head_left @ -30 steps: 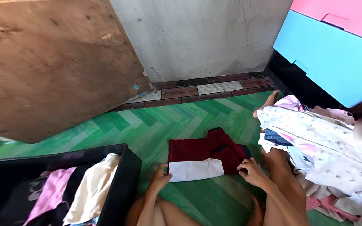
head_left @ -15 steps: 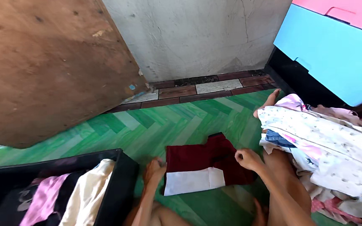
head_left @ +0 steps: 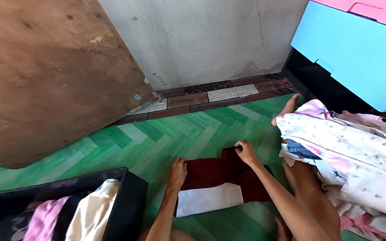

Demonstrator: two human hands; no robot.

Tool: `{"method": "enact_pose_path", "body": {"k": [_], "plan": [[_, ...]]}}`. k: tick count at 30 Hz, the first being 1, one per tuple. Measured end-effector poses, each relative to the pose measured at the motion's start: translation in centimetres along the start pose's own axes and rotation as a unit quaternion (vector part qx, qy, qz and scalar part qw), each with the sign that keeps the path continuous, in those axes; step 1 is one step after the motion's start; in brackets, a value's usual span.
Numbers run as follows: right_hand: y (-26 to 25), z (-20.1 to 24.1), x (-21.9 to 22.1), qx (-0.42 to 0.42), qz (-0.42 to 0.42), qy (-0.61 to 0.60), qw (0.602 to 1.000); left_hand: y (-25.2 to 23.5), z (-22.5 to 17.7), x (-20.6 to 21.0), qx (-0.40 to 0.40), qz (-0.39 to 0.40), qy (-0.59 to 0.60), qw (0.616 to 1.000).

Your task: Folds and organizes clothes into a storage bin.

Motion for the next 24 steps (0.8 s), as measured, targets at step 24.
{"method": "enact_pose_path", "body": {"k": [24], "plan": [[15.1,-0.4,3.9,-0.097,0.124,0.170,0.973,10.8,4.4,0.4,-0.234,0.131,0.045,0.962]]}}
Point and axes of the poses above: each hand's wrist, its own y-axis away from the middle knuckle, its own x-axis out of the palm, z = x × y, the point moved 6 cm from there along -y, towards the middle knuckle, and after that the axes turned 5 degrees about x, right-handed, at the moved point
